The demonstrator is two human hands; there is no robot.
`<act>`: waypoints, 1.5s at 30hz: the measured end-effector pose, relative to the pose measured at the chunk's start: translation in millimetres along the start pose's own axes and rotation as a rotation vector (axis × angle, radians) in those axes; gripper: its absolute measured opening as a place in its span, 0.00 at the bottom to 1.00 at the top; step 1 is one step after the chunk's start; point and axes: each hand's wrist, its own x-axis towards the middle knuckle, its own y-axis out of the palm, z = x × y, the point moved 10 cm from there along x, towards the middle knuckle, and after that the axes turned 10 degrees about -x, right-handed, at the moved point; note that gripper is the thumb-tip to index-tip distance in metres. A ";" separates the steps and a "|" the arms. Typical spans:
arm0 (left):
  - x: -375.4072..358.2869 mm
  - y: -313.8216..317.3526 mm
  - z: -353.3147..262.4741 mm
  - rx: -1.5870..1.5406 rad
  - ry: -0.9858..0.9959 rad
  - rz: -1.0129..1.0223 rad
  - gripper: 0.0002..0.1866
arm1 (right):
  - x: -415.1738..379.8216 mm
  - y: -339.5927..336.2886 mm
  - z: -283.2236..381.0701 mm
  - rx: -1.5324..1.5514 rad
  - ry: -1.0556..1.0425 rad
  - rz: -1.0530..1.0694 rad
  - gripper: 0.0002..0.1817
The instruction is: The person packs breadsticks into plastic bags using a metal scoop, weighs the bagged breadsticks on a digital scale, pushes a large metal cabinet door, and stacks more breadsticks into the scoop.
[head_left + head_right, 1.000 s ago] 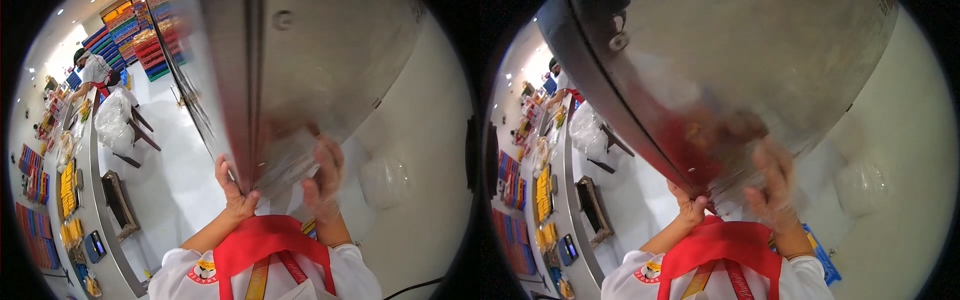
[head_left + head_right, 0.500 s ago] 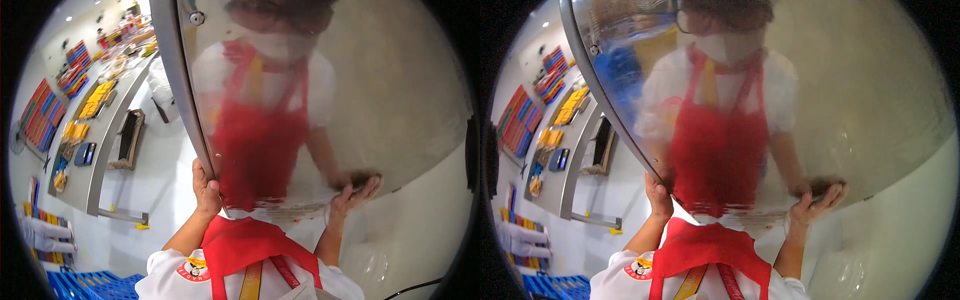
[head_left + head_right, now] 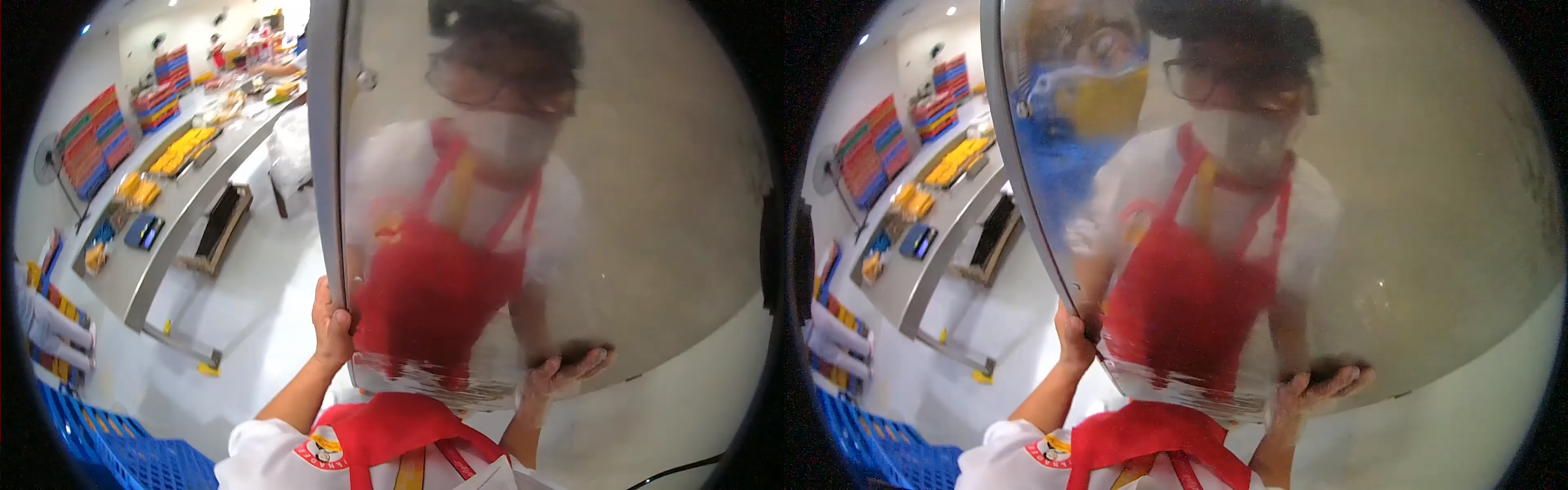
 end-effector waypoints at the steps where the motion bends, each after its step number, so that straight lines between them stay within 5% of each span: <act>1: 4.6 -1.2 1.5 0.004 0.068 -0.025 0.46 | 0.3 5.9 -3.0 0.039 0.024 0.020 0.39; 5: 39.4 27.1 7.3 -0.161 -0.004 0.169 0.49 | 4.9 18.5 -6.5 0.061 -0.013 -0.002 0.37; 13: 66.1 27.3 82.3 -0.250 -0.140 0.200 0.51 | 21.7 53.9 -22.0 -0.061 -0.006 0.027 0.37; 20: 72.2 66.6 62.1 -0.201 -0.065 0.174 0.30 | 40.3 62.9 -55.0 0.020 -0.069 0.038 0.36; 24: 77.9 78.8 72.9 -0.286 -0.077 0.251 0.33 | 40.5 46.2 -147.2 -0.153 0.143 0.000 0.33; 26: 82.1 66.9 83.2 -0.314 -0.019 0.198 0.36 | 59.1 7.3 -165.1 0.027 0.498 -0.083 0.31; 28: 73.7 91.9 52.2 -0.339 -0.043 0.272 0.40 | 51.3 2.2 -241.6 -0.117 0.512 -0.061 0.30; 31: 71.3 97.4 63.7 -0.364 -0.054 0.235 0.36 | 12.0 39.3 -410.1 -0.253 0.269 0.161 0.32; 33: 73.4 83.1 97.3 -0.411 -0.091 0.170 0.24 | 8.3 64.8 -506.8 0.261 0.583 0.195 0.35; 34: 71.8 74.0 101.8 -0.322 -0.091 0.095 0.21 | 16.1 73.0 -484.9 0.491 0.930 0.118 0.39; 36: 69.5 77.0 80.9 -0.176 0.033 0.050 0.28 | 15.1 113.1 -474.9 0.721 1.163 0.281 0.45; 39: 75.1 76.4 91.9 -0.244 -0.127 0.108 0.33 | 27.7 149.0 -442.1 0.740 1.131 0.305 0.43; 43: 79.2 63.4 79.0 0.009 -0.239 0.074 0.38 | -20.6 182.8 -524.2 0.891 1.268 0.120 0.35; 45: 68.0 86.2 23.5 0.098 -0.202 -0.012 0.39 | -30.8 199.2 -548.4 0.861 1.281 0.092 0.30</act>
